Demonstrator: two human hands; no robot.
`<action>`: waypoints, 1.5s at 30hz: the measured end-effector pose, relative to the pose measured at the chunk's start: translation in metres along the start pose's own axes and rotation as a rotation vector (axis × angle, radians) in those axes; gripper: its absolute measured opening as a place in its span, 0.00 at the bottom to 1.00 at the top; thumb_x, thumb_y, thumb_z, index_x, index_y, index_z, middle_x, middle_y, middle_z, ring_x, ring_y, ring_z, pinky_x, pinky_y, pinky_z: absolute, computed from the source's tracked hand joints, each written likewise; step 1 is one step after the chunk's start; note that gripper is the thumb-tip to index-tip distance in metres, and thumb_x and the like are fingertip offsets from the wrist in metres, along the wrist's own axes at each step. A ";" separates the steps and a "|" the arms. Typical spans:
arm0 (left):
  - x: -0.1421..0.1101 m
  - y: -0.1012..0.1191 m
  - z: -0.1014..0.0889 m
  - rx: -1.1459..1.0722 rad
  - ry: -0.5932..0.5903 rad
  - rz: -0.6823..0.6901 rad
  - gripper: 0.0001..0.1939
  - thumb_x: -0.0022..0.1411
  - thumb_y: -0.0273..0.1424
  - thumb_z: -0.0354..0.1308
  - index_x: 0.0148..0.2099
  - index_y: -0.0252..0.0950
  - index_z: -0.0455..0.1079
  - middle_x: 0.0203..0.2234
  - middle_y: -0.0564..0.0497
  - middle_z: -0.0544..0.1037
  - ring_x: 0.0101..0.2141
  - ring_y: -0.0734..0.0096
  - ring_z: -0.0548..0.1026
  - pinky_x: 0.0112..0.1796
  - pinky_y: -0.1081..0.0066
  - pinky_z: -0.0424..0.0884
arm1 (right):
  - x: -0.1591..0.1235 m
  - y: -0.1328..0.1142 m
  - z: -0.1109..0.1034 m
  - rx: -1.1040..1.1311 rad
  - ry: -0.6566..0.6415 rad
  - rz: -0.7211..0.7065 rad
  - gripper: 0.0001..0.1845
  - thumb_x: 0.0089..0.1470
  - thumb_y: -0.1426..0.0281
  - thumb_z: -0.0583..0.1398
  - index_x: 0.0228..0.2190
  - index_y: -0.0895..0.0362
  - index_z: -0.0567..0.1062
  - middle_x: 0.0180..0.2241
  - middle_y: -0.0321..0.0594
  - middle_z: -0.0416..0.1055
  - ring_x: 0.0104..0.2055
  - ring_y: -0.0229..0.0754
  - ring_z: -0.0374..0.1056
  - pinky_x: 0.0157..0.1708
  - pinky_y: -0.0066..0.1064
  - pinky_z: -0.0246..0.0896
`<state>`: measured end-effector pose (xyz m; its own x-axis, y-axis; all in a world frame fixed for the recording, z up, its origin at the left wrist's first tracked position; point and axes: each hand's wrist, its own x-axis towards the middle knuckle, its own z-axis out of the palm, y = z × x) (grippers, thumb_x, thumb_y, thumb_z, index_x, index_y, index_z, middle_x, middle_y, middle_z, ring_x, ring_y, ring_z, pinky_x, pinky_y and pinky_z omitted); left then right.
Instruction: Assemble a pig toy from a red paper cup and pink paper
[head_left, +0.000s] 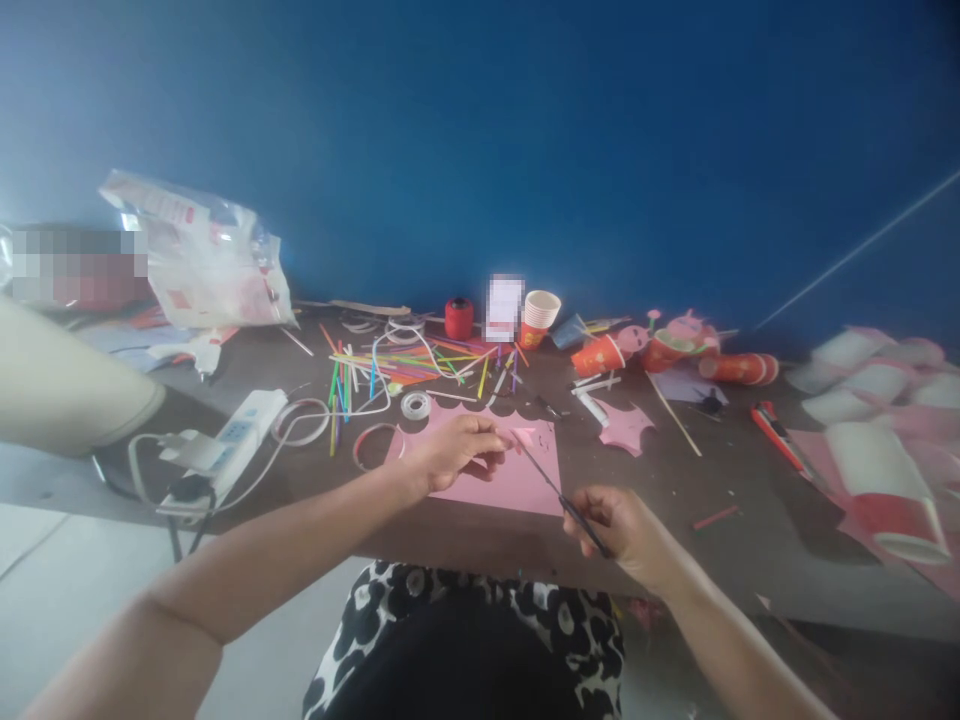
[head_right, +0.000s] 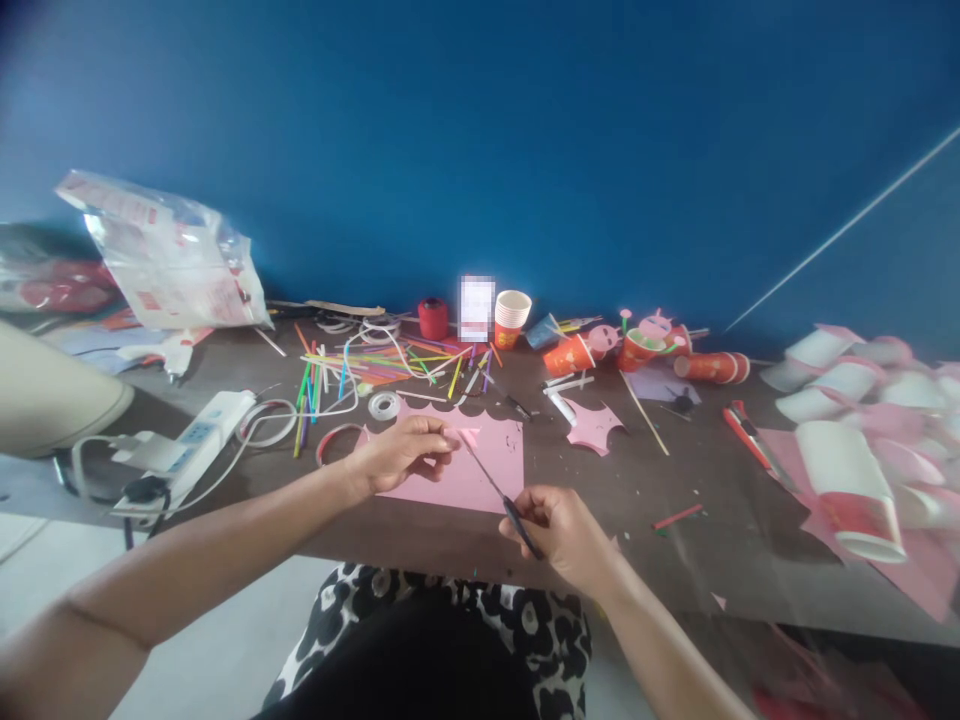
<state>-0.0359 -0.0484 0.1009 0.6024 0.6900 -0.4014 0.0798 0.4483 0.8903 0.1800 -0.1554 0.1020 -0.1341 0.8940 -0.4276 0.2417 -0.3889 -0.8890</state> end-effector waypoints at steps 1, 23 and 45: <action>0.000 -0.001 0.001 -0.002 0.001 0.011 0.13 0.51 0.36 0.61 0.34 0.31 0.73 0.21 0.53 0.68 0.22 0.78 0.66 0.26 0.73 0.67 | 0.000 0.002 0.000 0.004 0.003 -0.009 0.14 0.42 0.61 0.66 0.22 0.60 0.71 0.18 0.32 0.66 0.20 0.32 0.61 0.22 0.24 0.53; 0.005 0.004 0.027 -0.046 0.036 0.134 0.16 0.50 0.41 0.63 0.29 0.31 0.72 0.17 0.53 0.69 0.21 0.78 0.67 0.25 0.74 0.67 | 0.002 0.006 0.015 0.047 0.179 -0.044 0.23 0.35 0.51 0.65 0.21 0.57 0.69 0.13 0.34 0.64 0.16 0.34 0.58 0.18 0.25 0.50; 0.006 0.023 0.025 0.064 -0.086 0.088 0.12 0.51 0.37 0.63 0.30 0.31 0.73 0.25 0.47 0.76 0.26 0.72 0.73 0.29 0.70 0.70 | -0.005 0.011 0.001 0.026 0.140 -0.064 0.16 0.40 0.59 0.65 0.21 0.58 0.70 0.14 0.34 0.65 0.17 0.33 0.59 0.19 0.24 0.51</action>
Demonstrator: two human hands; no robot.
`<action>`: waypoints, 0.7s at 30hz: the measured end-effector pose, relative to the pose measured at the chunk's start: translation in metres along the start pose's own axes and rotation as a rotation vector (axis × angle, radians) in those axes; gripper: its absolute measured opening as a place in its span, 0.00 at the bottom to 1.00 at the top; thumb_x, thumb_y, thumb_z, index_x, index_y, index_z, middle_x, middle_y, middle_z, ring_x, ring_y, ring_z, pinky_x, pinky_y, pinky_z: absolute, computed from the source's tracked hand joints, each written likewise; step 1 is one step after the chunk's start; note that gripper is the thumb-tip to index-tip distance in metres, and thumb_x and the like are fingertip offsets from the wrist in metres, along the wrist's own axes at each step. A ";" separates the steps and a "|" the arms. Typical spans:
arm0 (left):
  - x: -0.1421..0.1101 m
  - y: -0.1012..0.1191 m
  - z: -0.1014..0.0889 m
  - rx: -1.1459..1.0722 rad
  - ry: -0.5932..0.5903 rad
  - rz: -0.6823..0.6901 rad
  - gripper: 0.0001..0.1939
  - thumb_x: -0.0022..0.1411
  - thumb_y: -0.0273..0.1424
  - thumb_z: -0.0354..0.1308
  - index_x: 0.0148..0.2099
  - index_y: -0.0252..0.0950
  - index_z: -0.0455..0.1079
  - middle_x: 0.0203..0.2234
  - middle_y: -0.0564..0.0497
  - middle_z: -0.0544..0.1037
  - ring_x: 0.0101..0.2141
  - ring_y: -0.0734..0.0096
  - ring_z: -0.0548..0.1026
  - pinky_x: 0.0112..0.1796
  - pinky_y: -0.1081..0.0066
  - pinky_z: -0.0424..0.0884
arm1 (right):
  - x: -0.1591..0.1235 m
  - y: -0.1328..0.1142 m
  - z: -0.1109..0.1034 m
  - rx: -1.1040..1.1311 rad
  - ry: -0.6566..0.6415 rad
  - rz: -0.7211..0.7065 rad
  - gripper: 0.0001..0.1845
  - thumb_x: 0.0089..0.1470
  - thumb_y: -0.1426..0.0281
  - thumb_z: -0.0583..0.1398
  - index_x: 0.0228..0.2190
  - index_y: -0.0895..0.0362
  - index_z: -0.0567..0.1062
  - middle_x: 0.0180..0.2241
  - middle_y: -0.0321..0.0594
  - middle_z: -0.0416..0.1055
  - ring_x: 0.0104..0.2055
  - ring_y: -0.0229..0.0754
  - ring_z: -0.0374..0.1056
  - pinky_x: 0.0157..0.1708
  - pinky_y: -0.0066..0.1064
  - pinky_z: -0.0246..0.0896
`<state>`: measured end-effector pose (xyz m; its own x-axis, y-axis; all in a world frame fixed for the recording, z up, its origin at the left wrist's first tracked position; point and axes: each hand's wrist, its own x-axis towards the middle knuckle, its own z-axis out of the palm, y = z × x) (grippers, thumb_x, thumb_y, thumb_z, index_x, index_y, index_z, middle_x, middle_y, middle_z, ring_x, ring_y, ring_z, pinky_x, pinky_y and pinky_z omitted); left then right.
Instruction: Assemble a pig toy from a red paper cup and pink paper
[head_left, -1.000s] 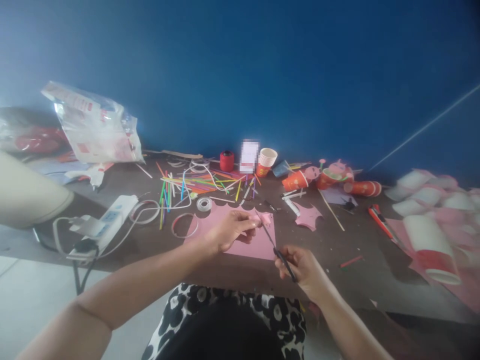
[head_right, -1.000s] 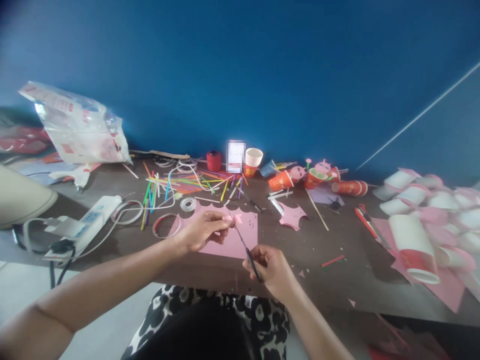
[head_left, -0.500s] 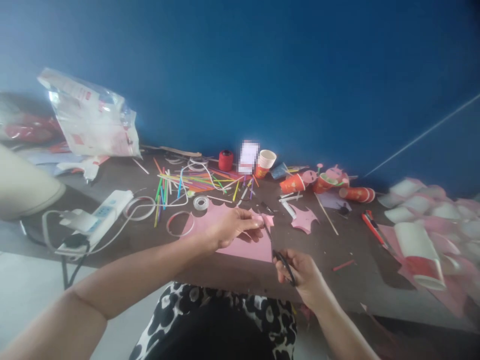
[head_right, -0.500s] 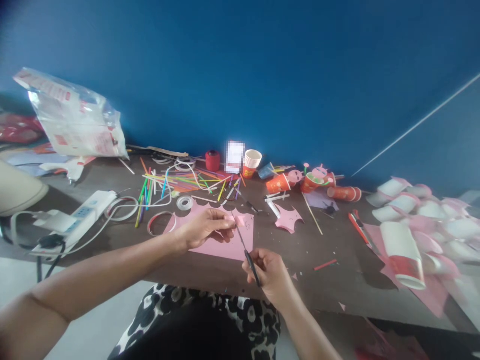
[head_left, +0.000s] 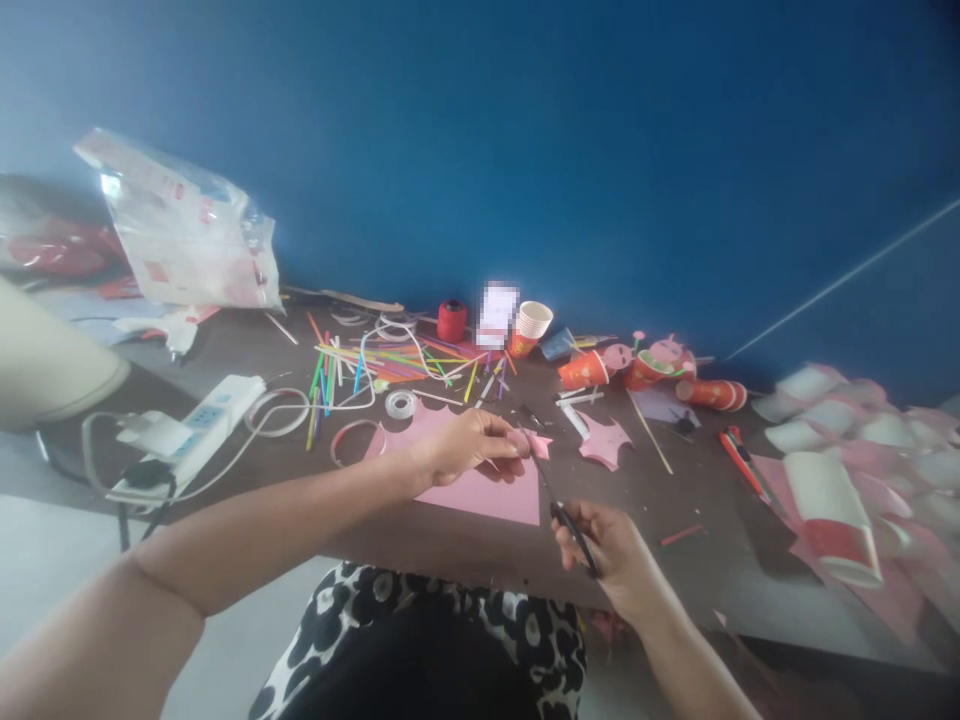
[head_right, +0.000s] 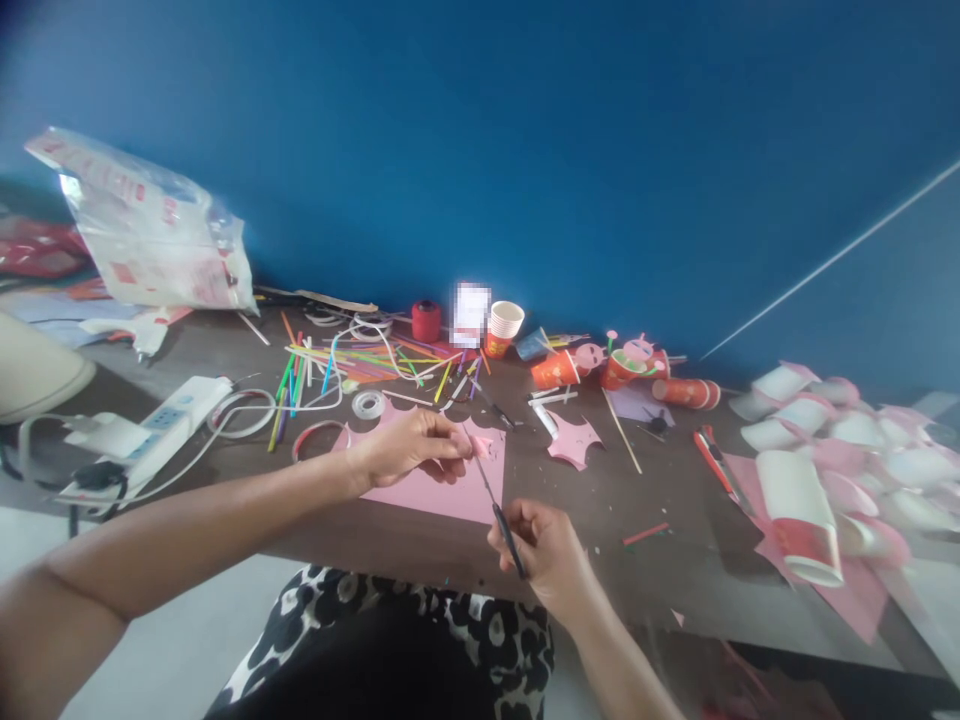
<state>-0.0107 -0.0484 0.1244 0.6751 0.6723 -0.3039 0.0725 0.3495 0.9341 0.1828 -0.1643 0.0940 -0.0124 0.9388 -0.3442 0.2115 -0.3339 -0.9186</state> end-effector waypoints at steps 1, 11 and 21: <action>0.000 0.000 0.000 0.005 -0.006 0.006 0.12 0.51 0.37 0.63 0.30 0.31 0.73 0.24 0.48 0.75 0.26 0.73 0.73 0.29 0.71 0.70 | 0.000 0.001 -0.001 -0.005 0.002 0.006 0.15 0.40 0.60 0.65 0.21 0.59 0.70 0.14 0.33 0.65 0.18 0.33 0.59 0.19 0.24 0.51; 0.000 0.006 -0.006 0.122 -0.076 0.009 0.14 0.52 0.39 0.62 0.37 0.34 0.77 0.22 0.50 0.74 0.25 0.75 0.73 0.28 0.74 0.70 | -0.002 0.004 -0.010 -0.008 -0.017 0.048 0.13 0.40 0.63 0.66 0.21 0.60 0.71 0.16 0.33 0.66 0.18 0.31 0.60 0.20 0.23 0.51; -0.001 0.011 -0.012 0.167 -0.145 -0.010 0.09 0.53 0.33 0.62 0.36 0.35 0.77 0.21 0.52 0.76 0.23 0.78 0.72 0.27 0.76 0.69 | -0.012 -0.017 -0.016 -0.024 -0.092 0.045 0.11 0.44 0.65 0.65 0.23 0.60 0.72 0.23 0.36 0.70 0.21 0.32 0.62 0.24 0.25 0.57</action>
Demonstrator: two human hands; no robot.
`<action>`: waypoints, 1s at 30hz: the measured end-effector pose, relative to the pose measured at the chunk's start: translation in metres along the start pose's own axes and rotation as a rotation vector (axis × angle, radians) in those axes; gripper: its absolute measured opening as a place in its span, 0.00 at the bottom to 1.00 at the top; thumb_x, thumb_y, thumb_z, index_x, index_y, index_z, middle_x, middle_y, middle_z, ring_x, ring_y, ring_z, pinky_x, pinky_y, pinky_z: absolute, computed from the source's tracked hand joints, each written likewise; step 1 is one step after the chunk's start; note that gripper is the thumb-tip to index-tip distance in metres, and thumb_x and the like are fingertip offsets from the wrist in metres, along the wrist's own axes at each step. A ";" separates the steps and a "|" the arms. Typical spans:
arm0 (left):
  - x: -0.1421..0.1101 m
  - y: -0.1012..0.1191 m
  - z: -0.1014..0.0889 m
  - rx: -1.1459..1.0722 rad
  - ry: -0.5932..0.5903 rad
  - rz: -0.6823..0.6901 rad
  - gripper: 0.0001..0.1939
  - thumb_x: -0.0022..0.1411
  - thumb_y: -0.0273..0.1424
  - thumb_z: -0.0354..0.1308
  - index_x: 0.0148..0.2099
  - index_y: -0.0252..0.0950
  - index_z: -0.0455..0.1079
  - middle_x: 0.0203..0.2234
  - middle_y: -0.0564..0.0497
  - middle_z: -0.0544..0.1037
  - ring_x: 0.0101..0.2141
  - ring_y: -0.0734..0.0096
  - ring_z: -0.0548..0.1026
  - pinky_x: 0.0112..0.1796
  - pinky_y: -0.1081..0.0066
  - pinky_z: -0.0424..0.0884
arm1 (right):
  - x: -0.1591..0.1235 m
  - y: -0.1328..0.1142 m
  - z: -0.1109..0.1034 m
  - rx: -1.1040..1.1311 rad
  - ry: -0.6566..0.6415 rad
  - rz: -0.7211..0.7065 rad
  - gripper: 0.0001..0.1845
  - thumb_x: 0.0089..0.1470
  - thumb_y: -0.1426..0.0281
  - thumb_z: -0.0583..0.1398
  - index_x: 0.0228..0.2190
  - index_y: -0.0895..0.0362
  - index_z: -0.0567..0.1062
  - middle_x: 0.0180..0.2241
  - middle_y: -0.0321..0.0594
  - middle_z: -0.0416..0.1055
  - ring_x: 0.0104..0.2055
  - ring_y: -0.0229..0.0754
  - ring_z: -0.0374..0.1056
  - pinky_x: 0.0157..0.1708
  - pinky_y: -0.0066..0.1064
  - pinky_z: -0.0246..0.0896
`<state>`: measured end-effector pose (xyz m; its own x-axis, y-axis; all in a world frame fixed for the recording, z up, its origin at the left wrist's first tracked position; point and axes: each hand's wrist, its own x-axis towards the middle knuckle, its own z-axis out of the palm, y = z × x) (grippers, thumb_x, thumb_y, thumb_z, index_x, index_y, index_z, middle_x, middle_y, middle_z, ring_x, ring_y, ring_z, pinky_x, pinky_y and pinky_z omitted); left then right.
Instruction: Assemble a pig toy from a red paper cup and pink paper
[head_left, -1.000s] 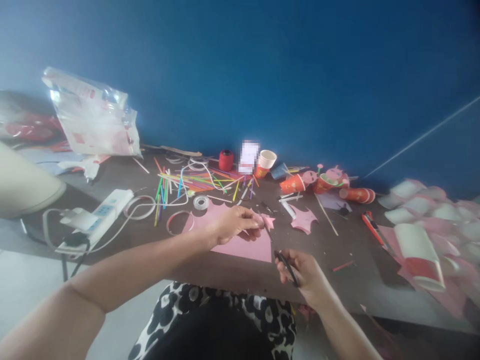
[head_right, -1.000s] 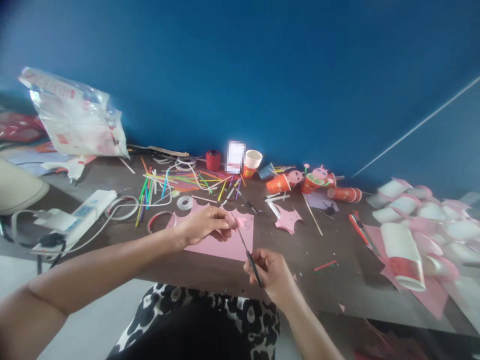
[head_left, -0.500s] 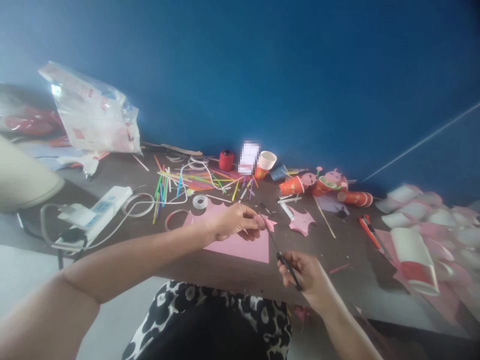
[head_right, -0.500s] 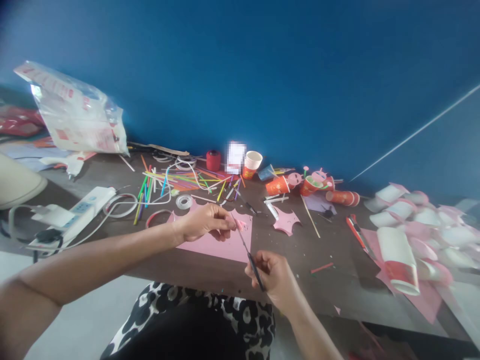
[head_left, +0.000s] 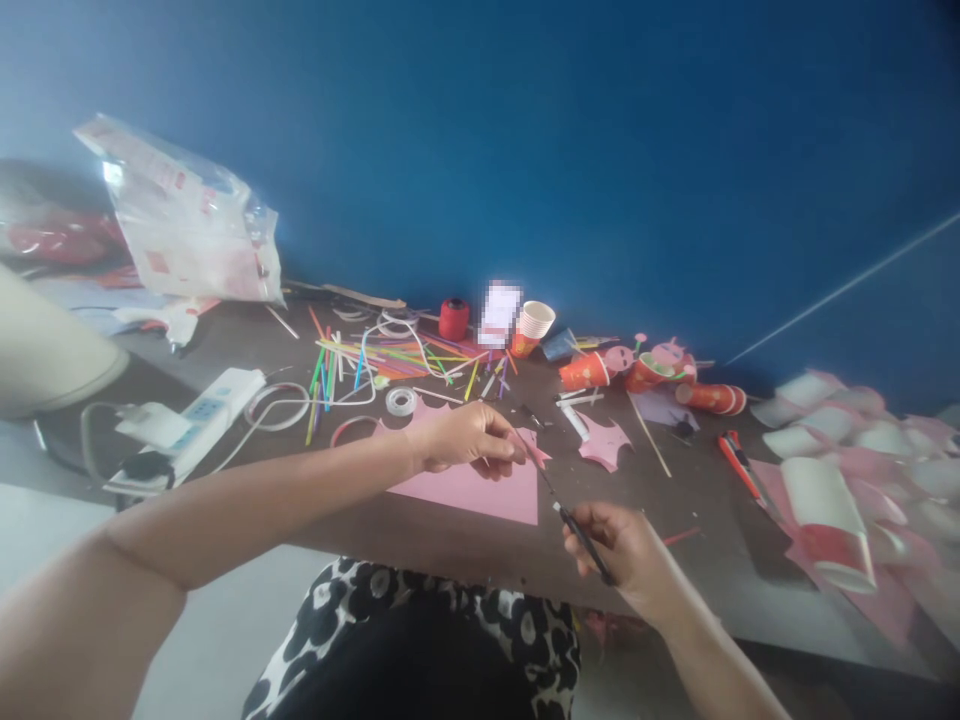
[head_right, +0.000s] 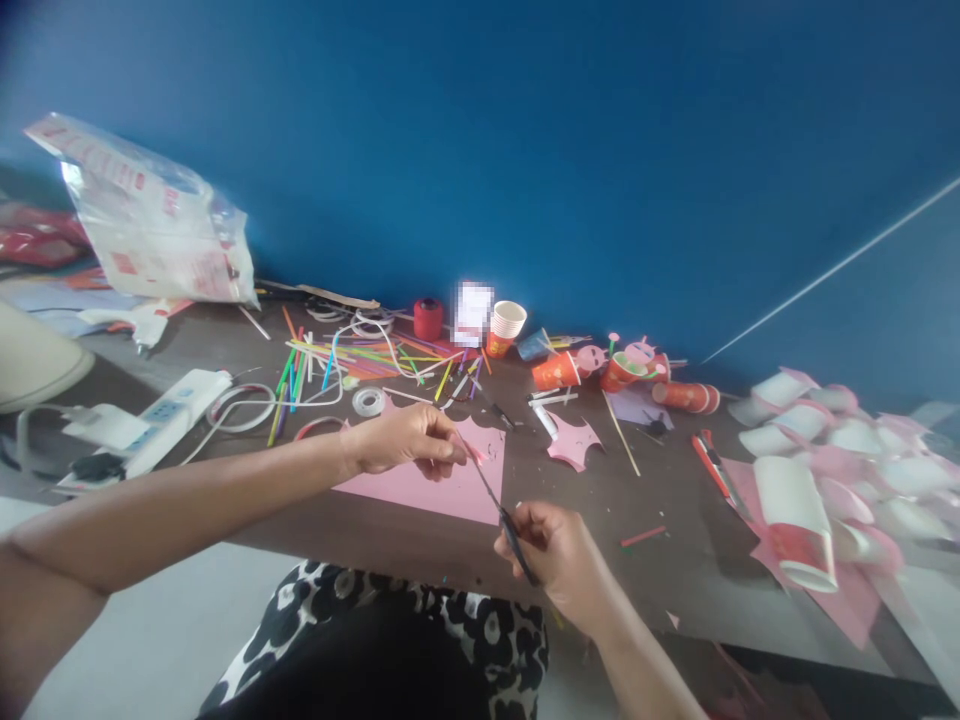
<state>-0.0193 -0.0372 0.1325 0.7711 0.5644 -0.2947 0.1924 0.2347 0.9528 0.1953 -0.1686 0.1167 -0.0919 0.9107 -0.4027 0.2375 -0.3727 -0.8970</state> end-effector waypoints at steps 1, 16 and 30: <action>0.000 0.000 0.000 0.002 -0.005 0.002 0.09 0.53 0.33 0.62 0.36 0.35 0.77 0.22 0.51 0.76 0.23 0.78 0.72 0.27 0.77 0.69 | -0.001 -0.001 0.000 0.000 -0.003 0.000 0.11 0.45 0.65 0.65 0.23 0.60 0.72 0.23 0.37 0.71 0.22 0.32 0.62 0.24 0.25 0.57; -0.005 0.004 -0.005 0.029 -0.013 -0.029 0.11 0.53 0.36 0.62 0.34 0.33 0.76 0.26 0.47 0.79 0.28 0.71 0.77 0.27 0.74 0.68 | 0.001 -0.007 -0.001 -0.025 0.020 0.029 0.14 0.42 0.62 0.67 0.23 0.60 0.71 0.20 0.35 0.68 0.20 0.32 0.60 0.21 0.24 0.55; -0.009 -0.007 0.005 -0.274 0.103 -0.050 0.12 0.52 0.36 0.63 0.33 0.32 0.71 0.32 0.45 0.79 0.30 0.69 0.77 0.29 0.72 0.67 | 0.002 -0.009 -0.001 -0.033 0.039 0.039 0.15 0.42 0.63 0.67 0.22 0.60 0.70 0.20 0.34 0.67 0.20 0.31 0.60 0.21 0.24 0.54</action>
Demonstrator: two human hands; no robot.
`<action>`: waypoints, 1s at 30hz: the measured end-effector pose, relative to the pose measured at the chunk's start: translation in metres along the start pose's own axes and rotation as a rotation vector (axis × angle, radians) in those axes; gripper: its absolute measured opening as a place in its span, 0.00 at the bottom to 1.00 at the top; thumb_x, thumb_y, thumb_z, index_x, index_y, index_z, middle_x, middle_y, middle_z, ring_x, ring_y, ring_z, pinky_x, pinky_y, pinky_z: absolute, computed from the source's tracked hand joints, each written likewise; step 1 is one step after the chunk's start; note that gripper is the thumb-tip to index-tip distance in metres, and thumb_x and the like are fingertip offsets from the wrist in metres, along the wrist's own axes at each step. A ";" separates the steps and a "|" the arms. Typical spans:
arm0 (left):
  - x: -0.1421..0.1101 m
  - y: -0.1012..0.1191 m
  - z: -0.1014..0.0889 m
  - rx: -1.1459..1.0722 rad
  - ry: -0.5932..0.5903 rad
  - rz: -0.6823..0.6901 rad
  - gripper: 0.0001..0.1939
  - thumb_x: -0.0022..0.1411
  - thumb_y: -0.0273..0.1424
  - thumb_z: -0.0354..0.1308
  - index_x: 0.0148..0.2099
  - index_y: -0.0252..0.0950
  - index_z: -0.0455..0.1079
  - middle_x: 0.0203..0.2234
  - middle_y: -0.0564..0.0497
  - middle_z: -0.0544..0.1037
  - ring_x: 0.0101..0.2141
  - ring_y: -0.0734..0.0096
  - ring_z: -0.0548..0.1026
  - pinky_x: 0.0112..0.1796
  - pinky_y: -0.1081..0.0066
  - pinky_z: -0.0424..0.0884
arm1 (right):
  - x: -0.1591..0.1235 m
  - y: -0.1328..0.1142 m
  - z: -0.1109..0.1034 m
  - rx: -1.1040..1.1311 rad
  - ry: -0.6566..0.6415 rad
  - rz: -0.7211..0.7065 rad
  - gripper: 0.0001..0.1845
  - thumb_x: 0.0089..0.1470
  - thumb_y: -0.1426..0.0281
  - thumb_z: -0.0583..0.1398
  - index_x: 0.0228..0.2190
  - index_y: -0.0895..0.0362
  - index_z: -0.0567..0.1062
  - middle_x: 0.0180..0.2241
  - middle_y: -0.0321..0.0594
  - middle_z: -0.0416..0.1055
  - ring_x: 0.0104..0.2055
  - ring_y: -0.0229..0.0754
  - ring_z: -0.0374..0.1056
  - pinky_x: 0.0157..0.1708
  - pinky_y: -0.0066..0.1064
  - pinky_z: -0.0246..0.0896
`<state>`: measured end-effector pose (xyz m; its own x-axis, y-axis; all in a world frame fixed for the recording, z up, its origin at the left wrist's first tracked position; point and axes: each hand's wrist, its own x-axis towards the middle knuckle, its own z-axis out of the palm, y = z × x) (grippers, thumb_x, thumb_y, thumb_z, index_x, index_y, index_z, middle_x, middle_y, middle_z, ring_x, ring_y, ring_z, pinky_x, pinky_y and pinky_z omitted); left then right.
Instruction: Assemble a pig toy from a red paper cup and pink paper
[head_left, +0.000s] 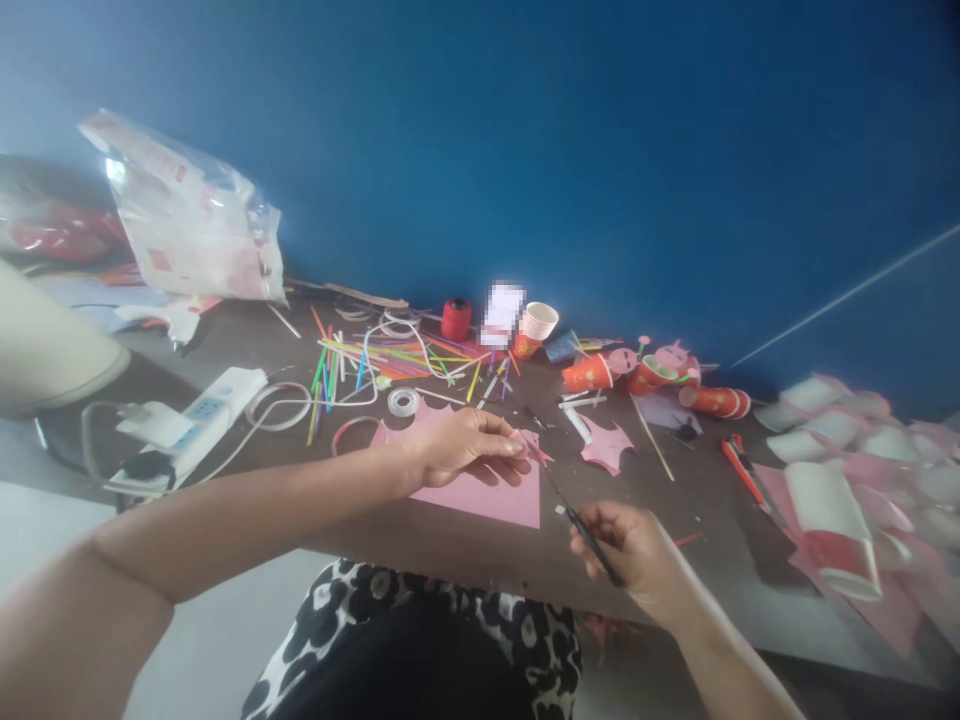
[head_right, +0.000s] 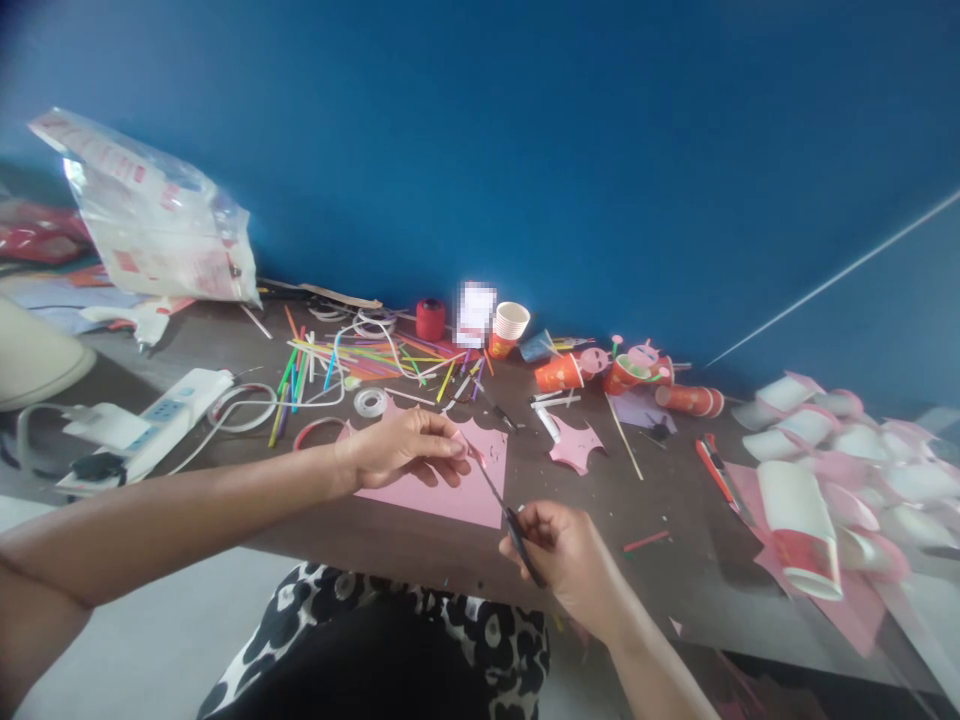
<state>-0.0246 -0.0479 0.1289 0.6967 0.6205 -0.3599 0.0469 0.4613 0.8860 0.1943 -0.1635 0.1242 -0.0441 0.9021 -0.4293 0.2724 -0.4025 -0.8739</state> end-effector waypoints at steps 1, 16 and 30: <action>0.000 0.000 0.000 -0.005 0.004 0.004 0.12 0.52 0.36 0.63 0.33 0.32 0.71 0.32 0.45 0.79 0.30 0.69 0.77 0.29 0.72 0.68 | 0.000 0.000 0.000 0.000 0.000 0.001 0.15 0.42 0.62 0.67 0.22 0.60 0.70 0.19 0.33 0.67 0.19 0.31 0.60 0.21 0.24 0.53; 0.002 -0.003 0.000 0.022 0.057 0.015 0.11 0.53 0.36 0.62 0.32 0.32 0.71 0.26 0.48 0.77 0.26 0.74 0.74 0.27 0.73 0.68 | 0.001 0.000 0.002 0.011 -0.003 0.026 0.18 0.39 0.58 0.68 0.22 0.59 0.70 0.20 0.34 0.67 0.19 0.32 0.60 0.21 0.25 0.54; 0.003 -0.005 -0.002 0.054 0.059 0.013 0.09 0.54 0.34 0.61 0.31 0.32 0.71 0.23 0.50 0.76 0.24 0.76 0.73 0.27 0.73 0.68 | 0.003 0.003 0.002 -0.002 -0.013 0.033 0.18 0.39 0.59 0.68 0.20 0.59 0.68 0.18 0.32 0.66 0.19 0.31 0.59 0.20 0.23 0.53</action>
<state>-0.0241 -0.0470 0.1227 0.6540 0.6634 -0.3635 0.0779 0.4190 0.9047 0.1927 -0.1625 0.1203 -0.0471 0.8862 -0.4608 0.2755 -0.4319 -0.8588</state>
